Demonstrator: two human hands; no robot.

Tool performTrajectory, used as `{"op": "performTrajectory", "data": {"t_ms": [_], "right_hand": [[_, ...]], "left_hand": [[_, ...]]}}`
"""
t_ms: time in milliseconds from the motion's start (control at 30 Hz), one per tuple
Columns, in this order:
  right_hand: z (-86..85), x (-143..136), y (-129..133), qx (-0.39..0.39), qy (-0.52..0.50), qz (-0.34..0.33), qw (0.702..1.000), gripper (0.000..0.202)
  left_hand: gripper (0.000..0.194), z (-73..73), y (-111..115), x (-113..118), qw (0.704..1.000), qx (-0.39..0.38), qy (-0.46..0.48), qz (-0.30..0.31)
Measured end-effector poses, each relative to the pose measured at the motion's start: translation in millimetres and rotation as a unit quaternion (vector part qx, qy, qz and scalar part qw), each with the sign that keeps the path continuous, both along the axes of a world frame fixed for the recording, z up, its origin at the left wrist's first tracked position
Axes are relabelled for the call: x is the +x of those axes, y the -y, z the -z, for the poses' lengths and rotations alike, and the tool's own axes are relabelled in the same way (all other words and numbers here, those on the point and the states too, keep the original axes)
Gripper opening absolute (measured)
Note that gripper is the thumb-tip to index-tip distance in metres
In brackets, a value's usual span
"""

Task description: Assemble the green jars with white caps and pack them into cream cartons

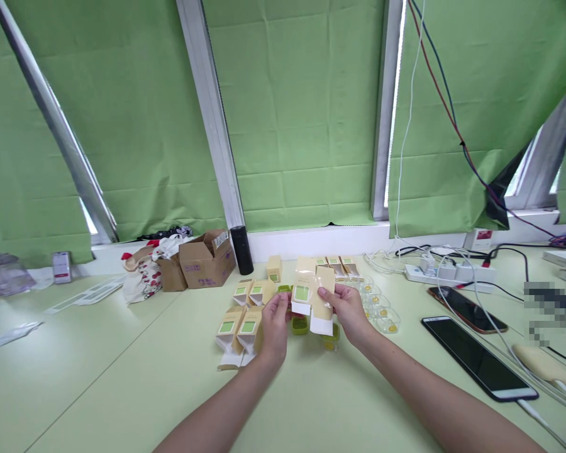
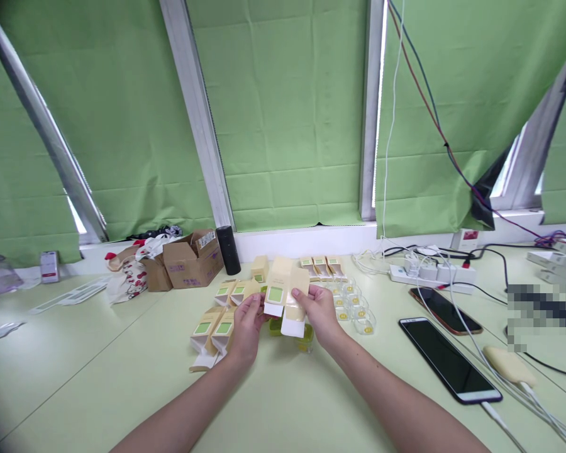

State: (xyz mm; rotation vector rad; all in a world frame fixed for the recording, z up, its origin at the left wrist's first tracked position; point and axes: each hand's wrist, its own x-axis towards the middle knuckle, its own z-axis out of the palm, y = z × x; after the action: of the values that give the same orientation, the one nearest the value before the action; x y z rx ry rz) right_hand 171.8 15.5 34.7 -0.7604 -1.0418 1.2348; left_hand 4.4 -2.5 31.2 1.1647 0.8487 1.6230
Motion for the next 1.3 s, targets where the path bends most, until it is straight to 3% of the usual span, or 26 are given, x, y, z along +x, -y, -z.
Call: {"op": "performTrajectory", "data": {"t_ms": [133, 300, 433, 500, 600, 667, 733, 800, 900, 967, 1033, 1100, 1167, 1300], "right_hand": [[-4.3, -4.2, 5.1, -0.005, -0.002, -0.008, 1.0, 0.054], [-8.8, -8.0, 7.0, 0.052, 0.019, -0.003, 0.998, 0.057], [-5.8, -8.0, 4.1, 0.121, 0.076, 0.065, 0.988, 0.052], [-1.1, -5.6, 2.1, 0.13, 0.129, 0.125, 0.975, 0.044], [8.2, 1.5, -0.1, 0.126, 0.189, 0.156, 0.961, 0.034], [15.2, 8.2, -0.2, 0.145, 0.213, 0.147, 0.955, 0.035], [22.0, 15.4, 0.9, 0.156, 0.234, 0.142, 0.949, 0.037], [27.8, 21.5, 3.1, 0.151, 0.265, 0.141, 0.942, 0.034], [33.2, 26.1, 7.5, 0.136, 0.317, 0.147, 0.927, 0.03], [34.1, 26.3, 10.7, 0.12, 0.346, 0.161, 0.917, 0.028], [33.2, 25.4, 13.7, 0.105, 0.367, 0.175, 0.908, 0.024], [31.3, 24.3, 16.3, 0.101, 0.373, 0.175, 0.906, 0.023], [29.2, 23.8, 18.4, 0.106, 0.368, 0.158, 0.91, 0.025], [26.1, 25.3, 21.2, 0.101, 0.355, 0.141, 0.918, 0.025]], "left_hand": [[0.045, -0.7, -0.8, 0.9, 0.999, 0.013, -0.036, -0.011], [0.04, 1.4, -5.3, -2.8, 0.994, 0.056, -0.069, -0.059], [0.025, -2.8, -6.7, -11.3, 0.968, 0.151, -0.155, -0.13], [0.012, -8.9, -5.1, -16.6, 0.92, 0.262, -0.228, -0.184], [0.02, -20.8, -0.8, -24.3, 0.785, 0.442, -0.355, -0.25], [0.027, -27.7, 2.2, -28.2, 0.691, 0.511, -0.423, -0.286], [0.027, -31.9, 4.3, -30.7, 0.623, 0.542, -0.471, -0.309], [0.025, -33.4, 5.1, -31.9, 0.585, 0.554, -0.496, -0.324], [0.026, -32.0, 3.4, -32.4, 0.557, 0.566, -0.507, -0.336], [0.026, -29.7, 0.0, -32.6, 0.559, 0.562, -0.506, -0.339], [0.026, -26.5, -5.2, -32.8, 0.592, 0.54, -0.494, -0.338], [0.022, -23.5, -12.0, -32.9, 0.657, 0.497, -0.462, -0.329], [0.014, -22.0, -19.6, -32.7, 0.74, 0.427, -0.412, -0.317], [0.017, -26.7, -40.3, -31.2, 0.888, 0.174, -0.323, -0.276]]}}
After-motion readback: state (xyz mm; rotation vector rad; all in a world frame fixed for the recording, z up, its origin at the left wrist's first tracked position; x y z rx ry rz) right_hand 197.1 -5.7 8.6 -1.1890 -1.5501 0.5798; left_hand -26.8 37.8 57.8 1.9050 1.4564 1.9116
